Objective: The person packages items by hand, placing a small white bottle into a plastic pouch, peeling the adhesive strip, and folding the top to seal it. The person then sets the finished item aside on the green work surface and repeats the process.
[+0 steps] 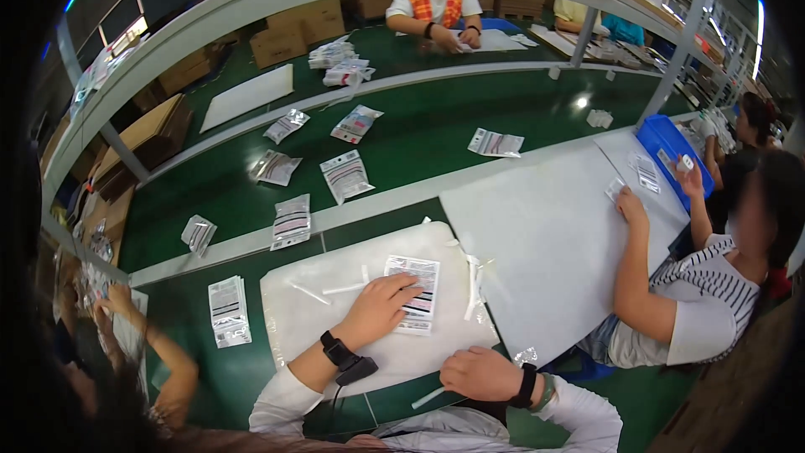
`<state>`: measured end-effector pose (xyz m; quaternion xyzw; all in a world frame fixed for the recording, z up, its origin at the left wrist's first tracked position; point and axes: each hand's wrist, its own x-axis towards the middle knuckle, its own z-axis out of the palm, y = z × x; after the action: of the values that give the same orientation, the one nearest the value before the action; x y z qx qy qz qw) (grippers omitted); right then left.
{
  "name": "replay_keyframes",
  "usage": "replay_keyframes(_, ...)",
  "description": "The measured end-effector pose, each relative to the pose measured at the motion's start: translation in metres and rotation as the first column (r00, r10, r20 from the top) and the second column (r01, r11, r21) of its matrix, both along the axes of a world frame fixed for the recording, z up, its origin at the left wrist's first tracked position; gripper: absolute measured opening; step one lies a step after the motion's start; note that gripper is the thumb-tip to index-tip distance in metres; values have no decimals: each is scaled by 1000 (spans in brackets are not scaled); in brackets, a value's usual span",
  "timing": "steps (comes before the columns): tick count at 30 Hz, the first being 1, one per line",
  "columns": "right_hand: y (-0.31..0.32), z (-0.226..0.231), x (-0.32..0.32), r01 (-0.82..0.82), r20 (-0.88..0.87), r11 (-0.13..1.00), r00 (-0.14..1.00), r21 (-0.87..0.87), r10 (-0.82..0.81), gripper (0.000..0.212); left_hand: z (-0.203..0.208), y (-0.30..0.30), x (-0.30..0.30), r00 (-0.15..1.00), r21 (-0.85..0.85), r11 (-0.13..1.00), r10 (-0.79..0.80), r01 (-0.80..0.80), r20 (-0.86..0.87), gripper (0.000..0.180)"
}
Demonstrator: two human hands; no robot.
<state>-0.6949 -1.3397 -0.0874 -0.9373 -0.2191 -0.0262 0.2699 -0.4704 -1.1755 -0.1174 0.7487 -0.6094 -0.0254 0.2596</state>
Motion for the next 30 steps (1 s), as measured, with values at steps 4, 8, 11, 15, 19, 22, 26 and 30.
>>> replay_keyframes(4, -23, 38, 34, 155, 18, 983, 987, 96, -157, 11, 1, -4, -4, 994, 32, 999, 9, -13, 113, 50)
replay_keyframes(8, -21, 70, 87, 213, 222, 956, 941, 199, -256, 13, -2, -9, -6, 992, -22, 1000, -9, 12, 124, 47)
replay_keyframes(11, -11, 60, 140, 237, 239, 947, 928, 215, -286, 16, -3, -11, -17, 989, -10, 1000, 12, -11, 146, 43)
replay_keyframes(15, -23, 11, 199, 268, -38, 961, 963, 72, -266, 25, -7, -25, -26, 970, 49, 999, -14, 2, 242, 34)
replay_keyframes(19, -5, 14, 213, 216, -131, 924, 955, -316, -268, 30, -14, -20, -20, 959, 19, 1000, -10, 4, 284, 27)
replay_keyframes(22, 1, 22, 220, 151, -112, 912, 972, -381, -207, 31, -18, -16, -20, 973, -28, 999, -9, 16, 230, 24)
replay_keyframes(26, 1, 13, 229, 58, -60, 900, 994, -432, -93, 29, -19, -19, -21, 988, 23, 1000, -20, 17, 154, 26)
replay_keyframes(30, 3, 8, 227, -1, -8, 883, 1000, -469, -3, 20, -25, -25, -21, 979, -146, 989, 13, 17, 204, 21)
